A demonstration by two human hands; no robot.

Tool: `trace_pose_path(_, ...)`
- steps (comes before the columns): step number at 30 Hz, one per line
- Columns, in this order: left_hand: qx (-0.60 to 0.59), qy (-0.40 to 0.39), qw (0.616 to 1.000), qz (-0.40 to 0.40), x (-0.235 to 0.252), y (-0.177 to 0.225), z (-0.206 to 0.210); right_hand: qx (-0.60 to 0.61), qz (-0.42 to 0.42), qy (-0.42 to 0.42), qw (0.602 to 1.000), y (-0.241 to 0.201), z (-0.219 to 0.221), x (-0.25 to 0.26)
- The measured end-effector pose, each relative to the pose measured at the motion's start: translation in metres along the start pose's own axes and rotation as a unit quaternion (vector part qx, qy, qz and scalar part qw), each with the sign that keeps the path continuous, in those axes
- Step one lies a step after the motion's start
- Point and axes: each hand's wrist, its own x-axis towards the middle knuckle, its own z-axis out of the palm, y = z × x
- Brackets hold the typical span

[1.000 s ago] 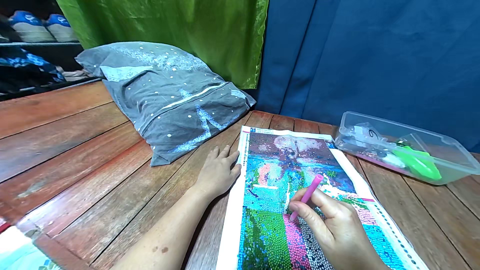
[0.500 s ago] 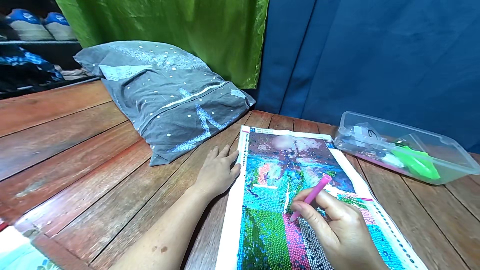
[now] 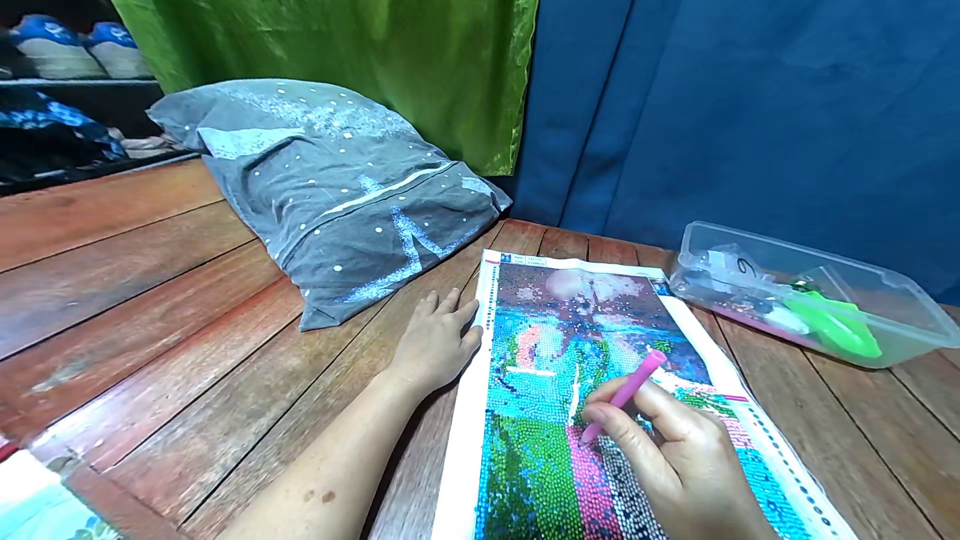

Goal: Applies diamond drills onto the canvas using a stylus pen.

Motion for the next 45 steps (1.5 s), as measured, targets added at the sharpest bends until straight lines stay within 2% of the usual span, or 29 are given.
trace_pose_path(45,-0.001,-0.004,1.000,-0.007,0.0000,0.0022,-0.0016,0.023,-0.009,-0.012,1.000,0.0014,0.0025,-0.0013)
